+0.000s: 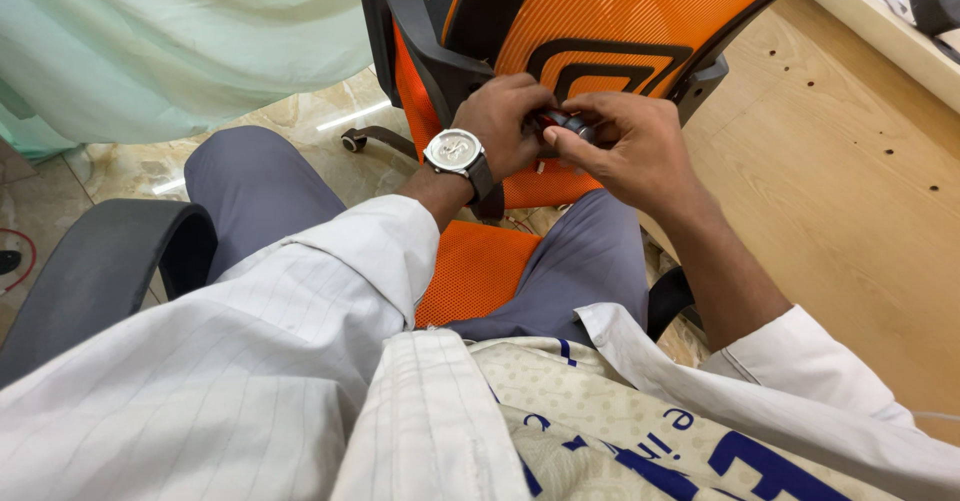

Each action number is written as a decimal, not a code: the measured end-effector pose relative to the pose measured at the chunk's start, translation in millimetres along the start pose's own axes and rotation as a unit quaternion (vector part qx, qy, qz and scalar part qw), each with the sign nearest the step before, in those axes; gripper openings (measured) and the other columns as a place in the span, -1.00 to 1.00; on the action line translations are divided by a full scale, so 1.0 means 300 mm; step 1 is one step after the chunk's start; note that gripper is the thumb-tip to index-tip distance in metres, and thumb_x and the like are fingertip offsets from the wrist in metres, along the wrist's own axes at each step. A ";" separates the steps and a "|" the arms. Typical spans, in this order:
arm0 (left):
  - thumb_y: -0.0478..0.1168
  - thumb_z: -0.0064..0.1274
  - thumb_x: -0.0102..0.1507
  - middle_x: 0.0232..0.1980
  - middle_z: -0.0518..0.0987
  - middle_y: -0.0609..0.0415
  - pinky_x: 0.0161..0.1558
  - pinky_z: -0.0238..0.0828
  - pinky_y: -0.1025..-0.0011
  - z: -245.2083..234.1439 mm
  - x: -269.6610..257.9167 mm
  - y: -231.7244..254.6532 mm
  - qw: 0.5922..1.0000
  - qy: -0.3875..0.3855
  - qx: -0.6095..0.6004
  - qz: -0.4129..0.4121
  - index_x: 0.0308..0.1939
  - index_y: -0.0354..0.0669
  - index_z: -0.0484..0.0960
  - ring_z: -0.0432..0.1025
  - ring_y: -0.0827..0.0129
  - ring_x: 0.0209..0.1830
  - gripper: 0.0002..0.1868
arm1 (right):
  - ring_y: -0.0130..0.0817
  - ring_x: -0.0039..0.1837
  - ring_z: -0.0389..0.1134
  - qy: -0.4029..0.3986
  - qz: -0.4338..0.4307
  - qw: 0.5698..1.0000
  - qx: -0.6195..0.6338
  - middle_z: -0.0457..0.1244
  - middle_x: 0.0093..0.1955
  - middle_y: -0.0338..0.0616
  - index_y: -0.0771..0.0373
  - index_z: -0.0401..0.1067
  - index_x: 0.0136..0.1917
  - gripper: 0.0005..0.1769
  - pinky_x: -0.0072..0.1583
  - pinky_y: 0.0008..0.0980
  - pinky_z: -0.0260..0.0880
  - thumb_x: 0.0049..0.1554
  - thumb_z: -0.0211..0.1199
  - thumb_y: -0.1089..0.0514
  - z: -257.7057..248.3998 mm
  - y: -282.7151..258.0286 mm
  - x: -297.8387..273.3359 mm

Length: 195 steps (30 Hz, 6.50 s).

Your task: The person uses a screwdriver to tighten a screw on the backrest of an orange office chair. They hold the chair frame with one hand and turn the screwdriver with the other, working on the same fastener throughout the clip.

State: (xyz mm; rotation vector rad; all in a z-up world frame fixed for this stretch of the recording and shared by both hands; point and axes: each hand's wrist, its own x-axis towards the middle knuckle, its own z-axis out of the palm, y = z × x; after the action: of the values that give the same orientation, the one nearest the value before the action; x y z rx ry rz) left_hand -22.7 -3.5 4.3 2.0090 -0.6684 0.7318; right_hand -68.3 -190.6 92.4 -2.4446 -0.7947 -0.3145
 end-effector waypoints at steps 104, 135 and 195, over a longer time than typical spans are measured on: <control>-0.17 0.32 0.17 -0.06 0.64 -0.07 0.07 0.51 0.19 0.094 0.135 -0.031 0.994 -0.018 -0.003 -0.109 -0.08 -0.13 0.69 0.55 0.02 0.01 -0.72 | -0.37 -0.04 0.53 0.091 0.129 0.980 0.121 0.43 0.04 0.05 0.28 0.44 0.33 -0.67 -0.02 -0.46 0.62 0.31 0.28 0.22 0.053 -0.006 0.046; 0.39 -0.18 0.28 0.54 0.31 -0.16 0.58 -0.11 0.16 0.038 0.141 -0.545 0.851 -0.067 -0.197 -0.483 0.46 -0.22 0.38 0.10 0.04 0.60 -0.10 | -0.42 0.05 0.49 0.080 0.145 0.948 0.273 0.34 0.14 -0.05 0.38 0.27 0.39 -0.58 0.04 -0.52 0.60 0.31 0.18 0.22 0.086 0.114 0.094; 0.56 -0.41 0.25 0.48 0.30 -0.31 0.47 0.06 0.06 -0.114 -0.020 -0.313 0.801 -0.005 -0.066 -0.595 0.41 -0.30 0.40 0.16 -0.07 0.52 0.07 | -0.35 0.06 0.54 0.038 0.071 0.978 0.195 0.39 0.08 0.03 0.39 0.35 0.28 -0.70 0.11 -0.47 0.67 0.28 0.18 0.32 0.104 0.030 0.089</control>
State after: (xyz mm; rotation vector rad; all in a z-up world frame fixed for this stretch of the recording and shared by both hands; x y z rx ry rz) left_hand 29.8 71.7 -36.0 1.8239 0.5696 -0.1068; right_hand -39.8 -166.4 72.7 -2.0928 -0.5824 -0.1764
